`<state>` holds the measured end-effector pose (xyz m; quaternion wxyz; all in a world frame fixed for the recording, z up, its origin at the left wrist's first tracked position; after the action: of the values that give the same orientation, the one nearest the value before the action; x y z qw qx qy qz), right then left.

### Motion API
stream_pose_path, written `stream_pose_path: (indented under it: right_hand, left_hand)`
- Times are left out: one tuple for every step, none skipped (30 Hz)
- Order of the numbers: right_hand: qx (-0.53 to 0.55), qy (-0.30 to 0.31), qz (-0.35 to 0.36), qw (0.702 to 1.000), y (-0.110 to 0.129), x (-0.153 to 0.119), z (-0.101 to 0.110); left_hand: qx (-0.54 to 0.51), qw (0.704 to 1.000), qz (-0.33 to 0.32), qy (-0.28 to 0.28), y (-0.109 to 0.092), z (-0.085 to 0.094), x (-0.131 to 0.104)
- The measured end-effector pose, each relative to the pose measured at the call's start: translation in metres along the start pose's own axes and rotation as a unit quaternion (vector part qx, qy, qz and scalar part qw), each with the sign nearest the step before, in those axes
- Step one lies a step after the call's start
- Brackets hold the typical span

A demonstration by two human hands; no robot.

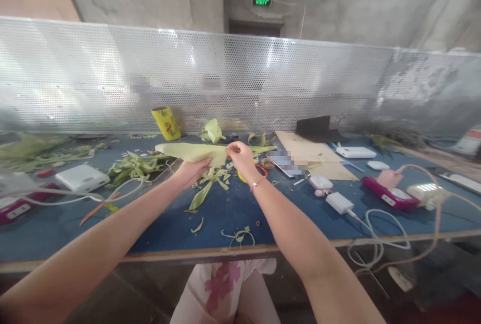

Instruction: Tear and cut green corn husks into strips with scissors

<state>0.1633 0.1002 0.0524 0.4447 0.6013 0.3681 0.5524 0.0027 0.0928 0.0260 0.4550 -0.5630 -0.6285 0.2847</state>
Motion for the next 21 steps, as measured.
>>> stream_pose_path:
  right_hand:
    - [0.003,0.003,-0.001,1.000,-0.001,0.001,0.000]
    - [0.004,0.007,-0.001,1.000,-0.003,0.002,-0.001]
    - [0.006,0.010,-0.001,1.000,-0.005,0.003,-0.001]
    - [0.006,0.013,0.000,1.000,-0.007,0.004,-0.002]
    - [0.007,0.015,0.002,1.000,-0.009,0.005,-0.003]
    - [0.010,0.015,0.006,1.000,-0.011,0.006,-0.004]
    - [0.017,0.012,0.009,1.000,-0.012,0.007,-0.004]
    - [0.028,0.010,0.010,1.000,-0.013,0.008,-0.004]
    - [0.043,0.008,0.006,0.999,-0.014,0.009,-0.003]
    - [0.058,0.007,0.000,0.998,-0.016,0.010,-0.002]
    - [0.070,0.007,-0.006,0.997,-0.016,0.011,-0.002]
    - [0.076,0.004,-0.009,0.997,-0.017,0.011,0.000]
    - [0.077,0.001,-0.009,0.997,-0.016,0.011,0.001]
    - [0.075,-0.001,-0.003,0.997,-0.014,0.011,0.002]
    - [0.071,-0.001,0.006,0.997,-0.012,0.011,0.003]
    - [0.066,0.003,0.016,0.998,-0.009,0.010,0.004]
    - [0.058,0.008,0.025,0.998,-0.007,0.009,0.003]
    - [0.047,0.015,0.033,0.998,-0.004,0.008,0.002]
    - [0.034,0.021,0.040,0.998,-0.001,0.007,0.001]
    - [0.018,0.027,0.046,0.998,0.001,0.005,-0.001]
    - [0.002,0.034,0.050,0.998,0.004,0.003,-0.003]
  left_hand:
    - [0.004,1.000,0.000,-0.002,0.000,0.000,0.000]
    - [0.006,1.000,-0.001,-0.001,0.000,0.001,0.001]
    - [0.007,1.000,-0.003,0.001,0.000,0.001,0.001]
    - [0.008,1.000,-0.005,0.008,-0.001,0.000,0.001]
    - [0.012,1.000,-0.007,0.019,-0.001,-0.001,0.001]
    - [0.024,0.999,-0.010,0.032,-0.001,-0.002,0.001]
    - [0.044,0.998,-0.015,0.048,-0.001,-0.003,0.000]
    - [0.071,0.995,-0.022,0.067,-0.002,-0.005,-0.001]
    - [0.102,0.991,-0.030,0.086,-0.003,-0.007,-0.002]
    - [0.131,0.985,-0.038,0.101,-0.003,-0.009,-0.004]
    - [0.153,0.981,-0.046,0.113,-0.004,-0.011,-0.005]
    - [0.166,0.977,-0.047,0.128,-0.003,-0.014,-0.006]
    - [0.171,0.973,-0.042,0.148,-0.002,-0.017,-0.008]
    - [0.171,0.970,-0.036,0.170,0.000,-0.021,-0.009]
    - [0.171,0.966,-0.032,0.189,0.001,-0.025,-0.010]
    - [0.170,0.964,-0.032,0.201,0.001,-0.027,-0.011]
    - [0.168,0.964,-0.034,0.203,0.001,-0.028,-0.010]
    - [0.161,0.966,-0.035,0.199,0.000,-0.028,-0.009]
    - [0.148,0.970,-0.033,0.189,-0.001,-0.027,-0.008]
    - [0.132,0.974,-0.024,0.182,-0.001,-0.026,-0.007]
    - [0.117,0.977,-0.014,0.178,0.000,-0.025,-0.007]
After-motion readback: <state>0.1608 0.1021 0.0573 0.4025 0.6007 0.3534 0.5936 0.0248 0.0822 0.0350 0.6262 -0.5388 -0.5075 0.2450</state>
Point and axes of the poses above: each hand's wrist, its own x-axis towards the middle knuckle, its own z-axis out of the back of the hand, y = z × x, the point moved 9 cm from there along x, towards the middle knuckle, and after that the axes turned 6 degrees about -z, right-handed, at the moved point
